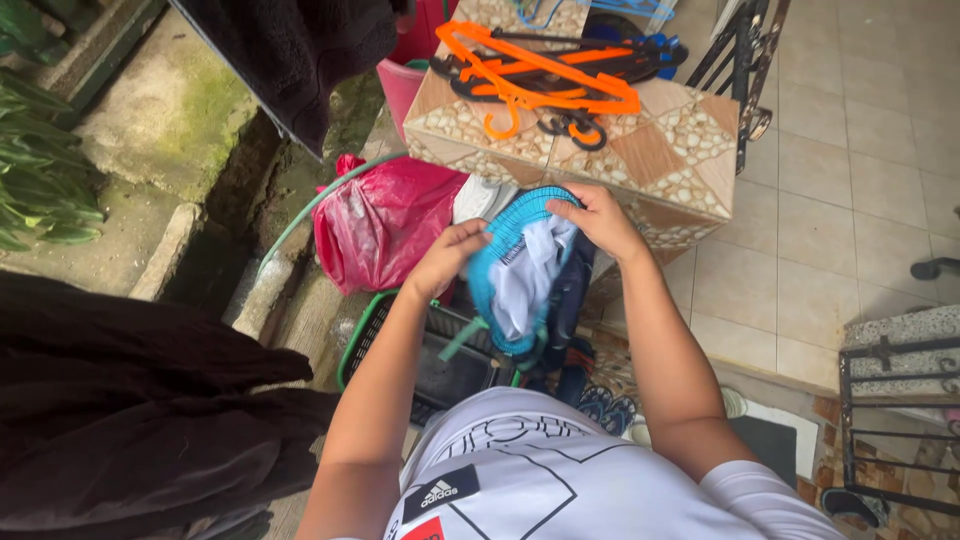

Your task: The recorder takes several pairs of shorts and pants from a basket and hangs them onto plastic hangers and a multi-clip hanger.

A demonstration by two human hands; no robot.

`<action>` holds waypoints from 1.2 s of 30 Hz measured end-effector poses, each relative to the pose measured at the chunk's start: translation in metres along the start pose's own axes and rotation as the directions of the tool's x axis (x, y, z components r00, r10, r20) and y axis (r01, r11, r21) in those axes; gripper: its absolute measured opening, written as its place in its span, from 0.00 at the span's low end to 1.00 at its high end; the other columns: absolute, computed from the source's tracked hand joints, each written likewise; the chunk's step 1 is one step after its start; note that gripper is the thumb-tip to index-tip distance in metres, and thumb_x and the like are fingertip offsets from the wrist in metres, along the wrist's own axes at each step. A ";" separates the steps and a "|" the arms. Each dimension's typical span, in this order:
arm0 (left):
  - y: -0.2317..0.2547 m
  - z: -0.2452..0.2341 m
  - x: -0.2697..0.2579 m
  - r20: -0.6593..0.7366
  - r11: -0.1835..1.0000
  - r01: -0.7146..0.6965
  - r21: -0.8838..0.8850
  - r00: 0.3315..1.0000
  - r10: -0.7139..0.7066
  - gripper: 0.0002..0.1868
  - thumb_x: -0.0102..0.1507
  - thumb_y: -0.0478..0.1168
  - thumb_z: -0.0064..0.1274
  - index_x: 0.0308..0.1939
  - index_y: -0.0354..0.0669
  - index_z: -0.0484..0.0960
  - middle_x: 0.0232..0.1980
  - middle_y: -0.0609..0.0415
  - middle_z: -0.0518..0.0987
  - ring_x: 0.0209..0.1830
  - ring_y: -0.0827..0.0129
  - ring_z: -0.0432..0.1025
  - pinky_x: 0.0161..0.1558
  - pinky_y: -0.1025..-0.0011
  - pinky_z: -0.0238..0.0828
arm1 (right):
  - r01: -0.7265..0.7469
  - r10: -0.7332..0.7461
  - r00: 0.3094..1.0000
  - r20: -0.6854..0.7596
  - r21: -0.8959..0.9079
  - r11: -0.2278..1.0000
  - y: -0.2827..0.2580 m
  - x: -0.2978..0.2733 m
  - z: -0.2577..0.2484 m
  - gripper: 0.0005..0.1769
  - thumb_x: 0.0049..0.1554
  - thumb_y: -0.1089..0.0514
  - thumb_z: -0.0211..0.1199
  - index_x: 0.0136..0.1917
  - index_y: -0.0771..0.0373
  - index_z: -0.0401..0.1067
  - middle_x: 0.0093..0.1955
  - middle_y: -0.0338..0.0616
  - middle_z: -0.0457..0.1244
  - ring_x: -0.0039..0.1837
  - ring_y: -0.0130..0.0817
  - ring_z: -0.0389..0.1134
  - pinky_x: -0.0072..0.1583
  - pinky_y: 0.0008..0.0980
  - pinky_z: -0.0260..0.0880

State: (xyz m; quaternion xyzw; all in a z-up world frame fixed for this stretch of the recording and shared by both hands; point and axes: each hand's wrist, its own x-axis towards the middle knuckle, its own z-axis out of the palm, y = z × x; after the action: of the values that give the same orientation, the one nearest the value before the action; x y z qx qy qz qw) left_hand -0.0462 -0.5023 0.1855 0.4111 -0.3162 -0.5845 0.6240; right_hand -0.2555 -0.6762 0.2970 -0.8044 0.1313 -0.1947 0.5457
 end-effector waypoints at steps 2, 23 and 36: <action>0.021 0.007 0.005 -0.001 0.998 -0.032 -0.063 0.999 0.032 0.08 0.70 0.36 0.50 0.51 0.37 0.79 0.43 0.59 0.82 0.41 0.77 0.75 0.46 0.76 0.72 | -0.063 0.063 0.997 -0.032 0.003 0.998 0.037 0.015 -0.004 0.13 0.61 0.54 0.64 0.52 0.66 0.76 0.45 0.32 0.68 0.49 0.19 0.64 0.53 0.23 0.66; 0.036 -0.018 0.099 -0.296 0.983 -0.153 -0.100 0.948 0.118 0.14 0.60 0.30 0.46 0.48 0.32 0.80 0.39 0.53 0.83 0.33 0.72 0.75 0.40 0.75 0.74 | -0.149 -0.338 0.870 -0.359 -0.845 0.514 0.116 0.158 -0.007 0.24 0.55 0.64 0.61 0.65 0.54 0.73 0.59 0.43 0.64 0.68 0.45 0.60 0.70 0.63 0.44; 0.016 -0.013 0.083 -0.221 0.967 -0.229 -0.108 0.954 0.201 0.17 0.60 0.24 0.47 0.53 0.33 0.78 0.44 0.55 0.83 0.40 0.73 0.77 0.46 0.74 0.76 | 0.000 -0.572 0.753 -0.324 -0.870 0.494 0.072 0.104 -0.026 0.36 0.49 0.74 0.57 0.67 0.48 0.75 0.60 0.46 0.62 0.63 0.41 0.64 0.75 0.54 0.54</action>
State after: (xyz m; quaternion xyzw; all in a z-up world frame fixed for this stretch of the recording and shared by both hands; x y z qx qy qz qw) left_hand -0.0180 -0.5832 0.1865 0.3909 -0.2527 -0.4863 0.7395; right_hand -0.1744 -0.7685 0.2566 -0.8721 0.2213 -0.4363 -0.0117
